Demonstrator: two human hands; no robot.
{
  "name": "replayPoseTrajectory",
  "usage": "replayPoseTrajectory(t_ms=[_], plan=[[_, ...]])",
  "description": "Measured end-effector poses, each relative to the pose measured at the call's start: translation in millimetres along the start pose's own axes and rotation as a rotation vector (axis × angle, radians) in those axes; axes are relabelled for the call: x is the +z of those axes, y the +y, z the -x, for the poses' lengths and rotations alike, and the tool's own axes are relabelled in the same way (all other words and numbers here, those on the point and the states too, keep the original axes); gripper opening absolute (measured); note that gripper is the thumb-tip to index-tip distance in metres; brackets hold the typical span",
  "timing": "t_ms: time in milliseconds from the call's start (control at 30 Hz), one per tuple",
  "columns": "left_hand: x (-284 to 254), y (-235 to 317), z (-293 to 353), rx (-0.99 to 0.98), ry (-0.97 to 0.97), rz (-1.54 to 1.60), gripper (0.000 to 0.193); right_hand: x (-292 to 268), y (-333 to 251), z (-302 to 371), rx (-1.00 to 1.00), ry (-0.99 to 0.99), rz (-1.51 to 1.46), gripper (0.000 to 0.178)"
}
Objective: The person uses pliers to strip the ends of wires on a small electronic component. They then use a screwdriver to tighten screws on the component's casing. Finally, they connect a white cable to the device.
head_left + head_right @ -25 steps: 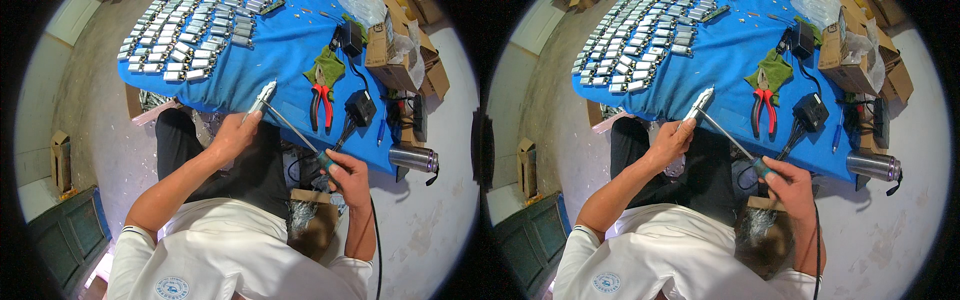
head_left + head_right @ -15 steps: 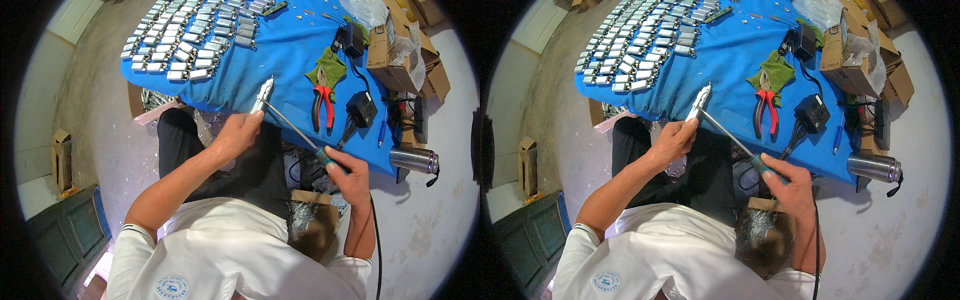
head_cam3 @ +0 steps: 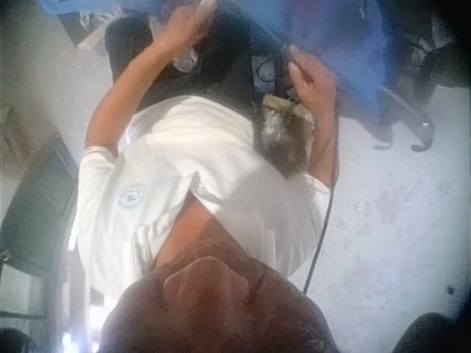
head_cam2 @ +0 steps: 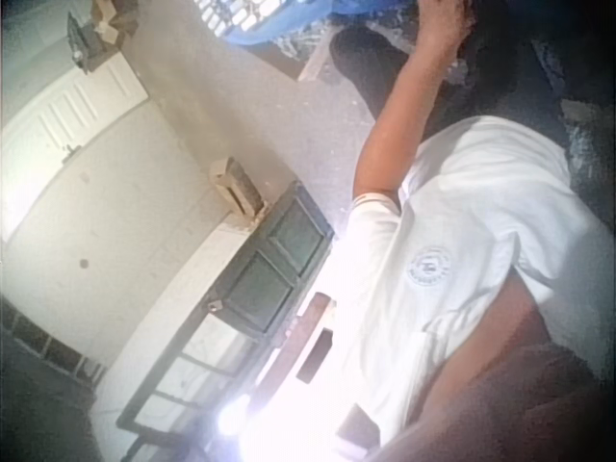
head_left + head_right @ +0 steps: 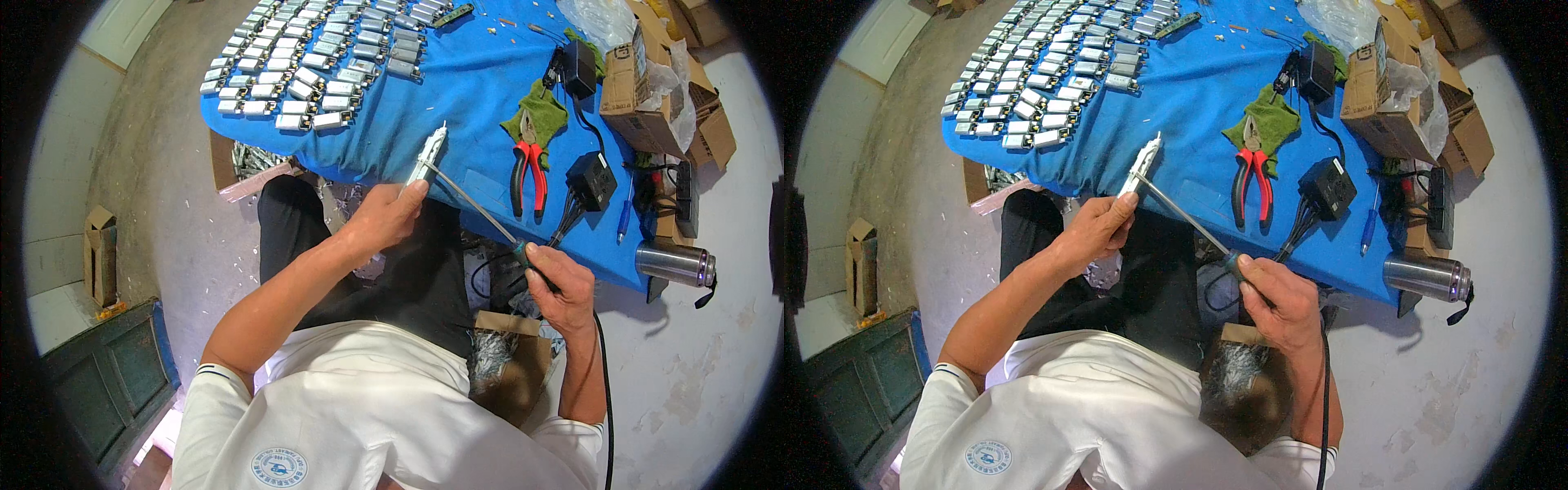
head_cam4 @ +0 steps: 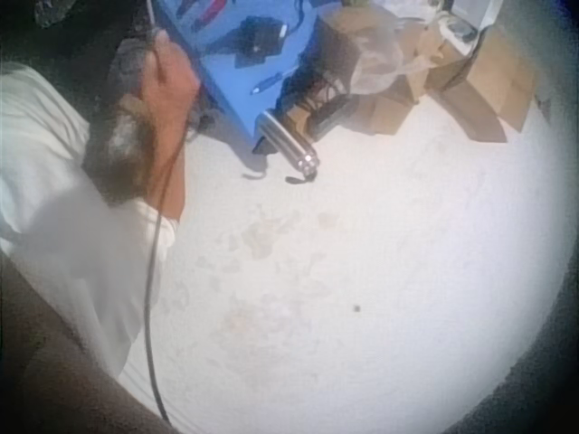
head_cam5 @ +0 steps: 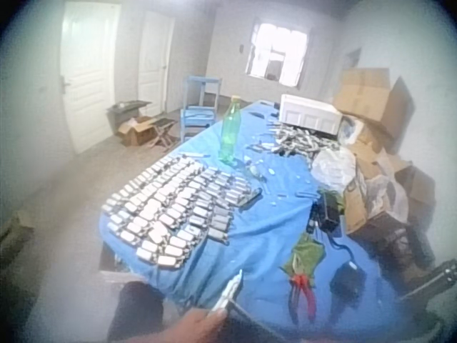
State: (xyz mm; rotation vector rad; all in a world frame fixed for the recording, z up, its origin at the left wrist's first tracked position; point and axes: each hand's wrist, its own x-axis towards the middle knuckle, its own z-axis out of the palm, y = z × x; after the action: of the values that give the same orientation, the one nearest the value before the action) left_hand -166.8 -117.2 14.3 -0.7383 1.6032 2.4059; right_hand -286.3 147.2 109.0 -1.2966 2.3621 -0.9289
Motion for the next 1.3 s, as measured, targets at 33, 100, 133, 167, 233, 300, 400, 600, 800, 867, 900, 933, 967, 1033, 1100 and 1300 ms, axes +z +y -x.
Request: replayPoseTrajectory(t_ms=[33, 100, 133, 167, 233, 300, 400, 600, 800, 867, 900, 933, 967, 1033, 1100, 1300], plan=[[-2, -3, -1, -0.003, -0.012, 0.017, 0.05, -2, 0, -1, -0.026, -0.013, 0.041, 0.034], [-3, -3, -2, -0.023, -0.021, 0.032, 0.05, -5, 8, -4, 0.015, -0.012, -0.076, 0.037], [-3, 0, -1, -0.04, -0.018, 0.029, 0.05, -7, 11, -5, 0.035, -0.013, -0.135, 0.038], [-4, 3, -1, -0.057, -0.015, 0.027, 0.05, -9, 11, -6, 0.051, -0.021, -0.138, 0.038], [-5, 4, -1, -0.066, -0.049, 0.046, 0.05, -13, 9, -8, 0.081, -0.038, -0.144, 0.039], [-6, 4, -1, -0.065, -0.071, 0.06, 0.05, -14, 12, -9, 0.051, -0.055, -0.131, 0.038], [-7, 0, -3, -0.063, -0.076, 0.068, 0.05, -13, 7, -10, 0.012, -0.065, -0.053, 0.037], [-6, 5, -2, -0.07, -0.059, 0.028, 0.051, -13, 13, -8, 0.269, -0.099, -0.247, 0.036], [-9, 8, 1, -0.047, -0.072, -0.019, 0.051, -19, 34, -17, 0.687, -0.143, -0.834, 0.035], [-10, 12, 1, -0.033, -0.057, -0.063, 0.05, -15, 42, -18, 0.736, -0.158, -0.953, 0.036], [-12, 12, 1, -0.056, -0.065, -0.038, 0.05, -13, 43, -17, 0.739, -0.145, -0.932, 0.036], [-14, 12, 1, -0.076, -0.071, -0.012, 0.049, -9, 41, -15, 0.74, -0.133, -0.91, 0.036], [-16, 12, 1, -0.096, -0.078, 0.014, 0.049, -5, 38, -13, 0.74, -0.121, -0.889, 0.036], [-17, 11, 0, -0.109, -0.078, 0.021, 0.048, -3, 29, -8, 0.495, -0.084, -0.552, 0.034], [-18, 12, -1, -0.12, -0.1, 0.042, 0.047, 2, 32, -2, 0.142, -0.008, -0.22, 0.034], [-19, 12, 0, -0.111, -0.109, 0.07, 0.047, -8, 8, -11, -0.028, -0.018, -0.023, 0.035]])
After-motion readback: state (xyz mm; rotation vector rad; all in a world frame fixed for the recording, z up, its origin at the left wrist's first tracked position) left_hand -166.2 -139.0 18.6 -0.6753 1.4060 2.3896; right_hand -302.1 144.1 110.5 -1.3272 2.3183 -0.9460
